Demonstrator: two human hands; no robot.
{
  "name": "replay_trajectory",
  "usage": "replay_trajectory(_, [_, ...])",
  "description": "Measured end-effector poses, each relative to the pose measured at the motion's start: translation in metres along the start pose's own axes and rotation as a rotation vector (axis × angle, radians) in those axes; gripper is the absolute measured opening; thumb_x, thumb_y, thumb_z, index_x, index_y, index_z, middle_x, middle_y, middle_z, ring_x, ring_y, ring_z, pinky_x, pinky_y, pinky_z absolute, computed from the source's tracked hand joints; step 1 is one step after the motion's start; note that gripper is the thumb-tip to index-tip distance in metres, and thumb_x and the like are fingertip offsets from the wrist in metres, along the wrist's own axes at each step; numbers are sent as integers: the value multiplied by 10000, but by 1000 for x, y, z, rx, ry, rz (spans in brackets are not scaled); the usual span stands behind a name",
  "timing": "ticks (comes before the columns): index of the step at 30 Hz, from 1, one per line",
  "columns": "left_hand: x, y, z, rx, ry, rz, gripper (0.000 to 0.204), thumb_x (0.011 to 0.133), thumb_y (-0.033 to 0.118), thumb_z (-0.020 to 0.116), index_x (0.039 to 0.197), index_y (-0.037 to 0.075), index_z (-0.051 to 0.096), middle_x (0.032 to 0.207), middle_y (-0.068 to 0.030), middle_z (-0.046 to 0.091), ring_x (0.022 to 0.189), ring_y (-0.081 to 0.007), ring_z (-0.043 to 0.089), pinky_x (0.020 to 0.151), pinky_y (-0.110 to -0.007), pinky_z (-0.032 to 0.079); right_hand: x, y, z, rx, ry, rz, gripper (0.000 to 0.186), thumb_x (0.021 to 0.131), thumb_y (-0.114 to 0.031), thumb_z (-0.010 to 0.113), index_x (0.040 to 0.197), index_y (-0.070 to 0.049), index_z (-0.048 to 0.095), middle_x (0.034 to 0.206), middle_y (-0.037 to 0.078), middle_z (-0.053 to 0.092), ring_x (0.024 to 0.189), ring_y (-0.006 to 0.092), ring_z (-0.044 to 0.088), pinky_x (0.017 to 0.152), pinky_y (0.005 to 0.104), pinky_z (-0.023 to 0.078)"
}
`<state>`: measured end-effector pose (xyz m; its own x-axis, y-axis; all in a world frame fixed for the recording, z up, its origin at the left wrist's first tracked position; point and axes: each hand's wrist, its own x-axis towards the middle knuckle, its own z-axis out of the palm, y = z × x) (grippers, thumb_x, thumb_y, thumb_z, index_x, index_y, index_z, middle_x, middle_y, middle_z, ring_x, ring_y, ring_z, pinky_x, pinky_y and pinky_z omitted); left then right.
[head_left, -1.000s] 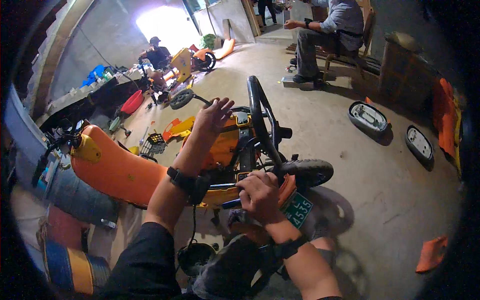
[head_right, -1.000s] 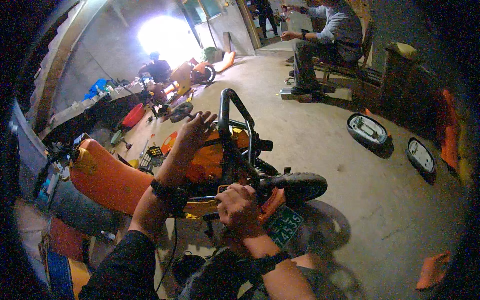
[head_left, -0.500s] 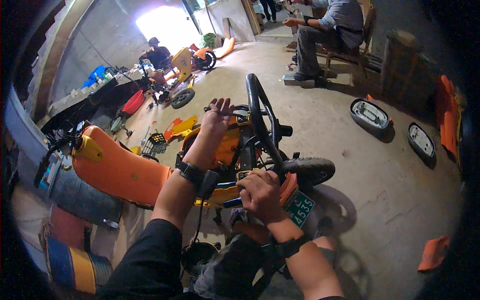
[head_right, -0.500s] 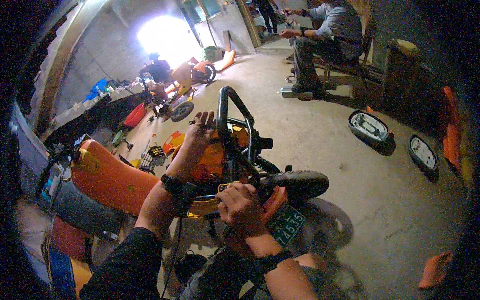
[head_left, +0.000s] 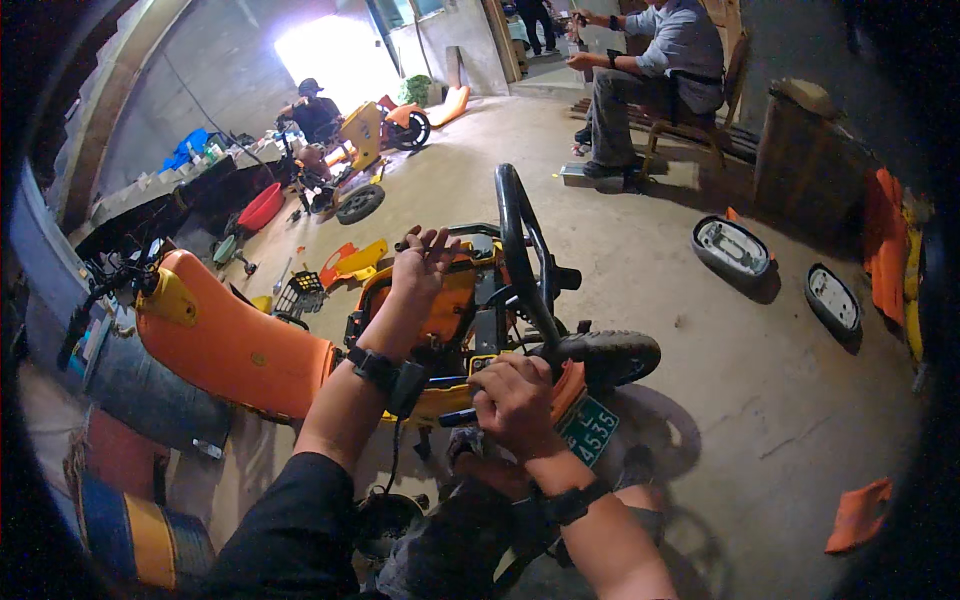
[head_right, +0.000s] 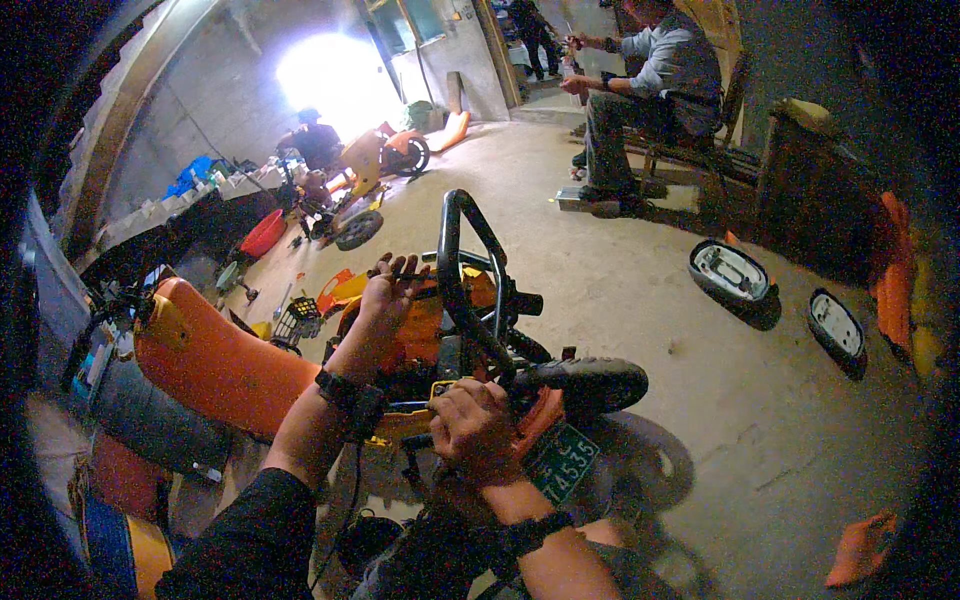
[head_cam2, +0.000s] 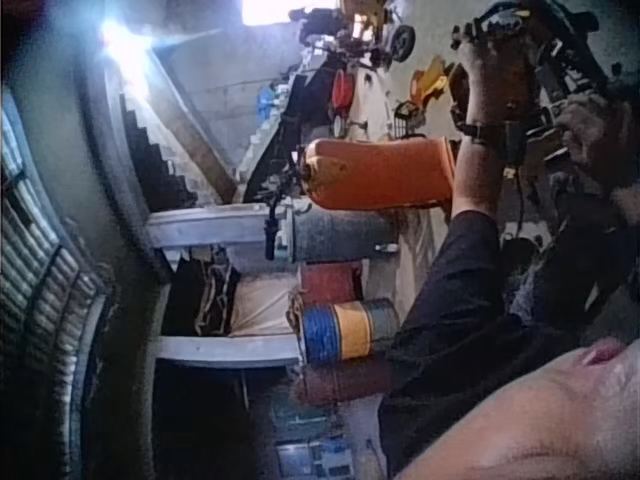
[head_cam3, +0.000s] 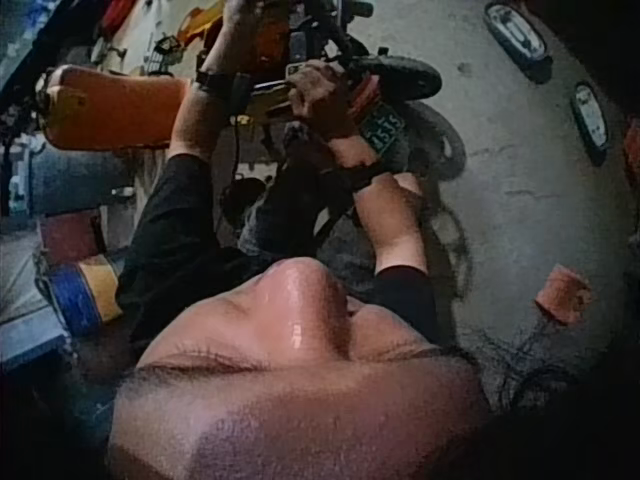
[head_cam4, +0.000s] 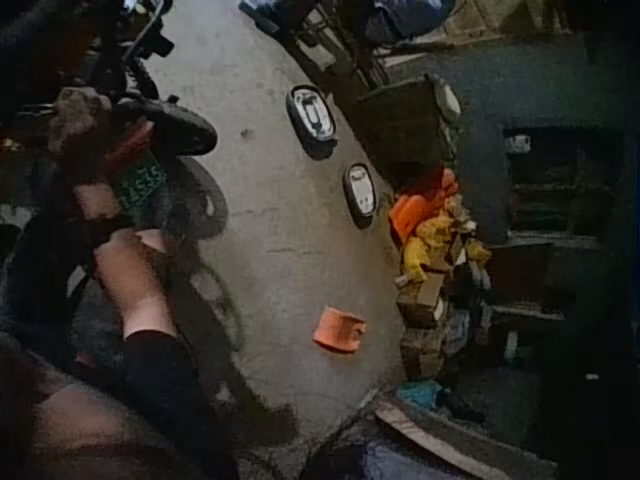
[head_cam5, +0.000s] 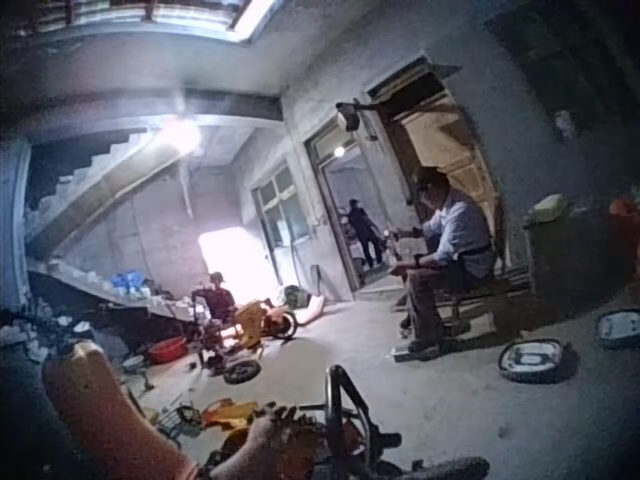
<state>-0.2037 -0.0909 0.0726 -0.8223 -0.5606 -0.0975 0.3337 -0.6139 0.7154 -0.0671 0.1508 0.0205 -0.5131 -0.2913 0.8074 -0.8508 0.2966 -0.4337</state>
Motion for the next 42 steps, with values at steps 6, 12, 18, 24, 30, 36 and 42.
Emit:
replay_trajectory(6, [5, -13, -22, 216, -66, 106, 259, 1038, 205, 446, 1277, 107, 424, 1174, -131, 545, 1094, -334, 596, 895, -536, 515, 1, -1, -1, 24, 50, 29, 167, 701, -88, 636, 853, -121, 697, 868, 20, 679, 987, 217, 617, 924, 403, 381])
replay_trajectory(12, [31, -14, -37, 114, 58, -103, 142, 980, 130, 515, 1121, 117, 513, 1053, -83, 624, 1008, -278, 647, 761, -442, 516, 1, -1, -2, 35, 42, 45, 170, 694, -92, 641, 852, -118, 700, 872, 25, 682, 980, 223, 620, 928, 399, 382])
replay_trajectory(18, [30, 2, -35, 392, 49, -77, 194, 973, 144, 498, 1156, 95, 542, 1088, -93, 624, 951, -264, 620, 751, -392, 522, 4, -4, 0, 48, 52, 24, 169, 690, -92, 631, 842, -119, 698, 857, 27, 678, 972, 227, 621, 918, 398, 384])
replay_trajectory(24, [30, -1, -31, 577, 83, -66, 173, 987, 167, 489, 1120, 97, 575, 1105, -59, 631, 907, -196, 613, 758, -331, 513, 2, -2, 0, 35, -1, 29, 169, 706, -120, 678, 875, -115, 684, 911, 44, 664, 1018, 240, 609, 948, 416, 390])
replay_trajectory(30, [17, 4, -6, 556, 157, -164, 228, 1021, 259, 494, 1101, 63, 578, 1068, -78, 664, 830, -182, 621, 660, -295, 503, 0, 1, -1, 13, 0, 51, 164, 704, -135, 680, 867, -121, 687, 920, 49, 666, 1020, 236, 611, 960, 408, 390])
replay_trajectory(36, [27, 22, -2, 823, 75, -101, 263, 1013, 247, 531, 971, 2, 616, 884, -103, 711, 602, -129, 594, 472, -257, 424, 3, -3, -1, 22, -14, 32, 195, 688, -131, 691, 884, -124, 688, 919, 56, 666, 1025, 236, 615, 957, 406, 399])
replay_trajectory(42, [35, 28, -21, 994, -173, -94, 410, 1007, 386, 535, 997, 10, 700, 888, -71, 667, 600, -122, 503, 534, -306, 446, 3, -1, -2, 8, 7, 33, 194, 699, -126, 689, 893, -121, 687, 928, 51, 672, 1015, 228, 620, 950, 392, 401])
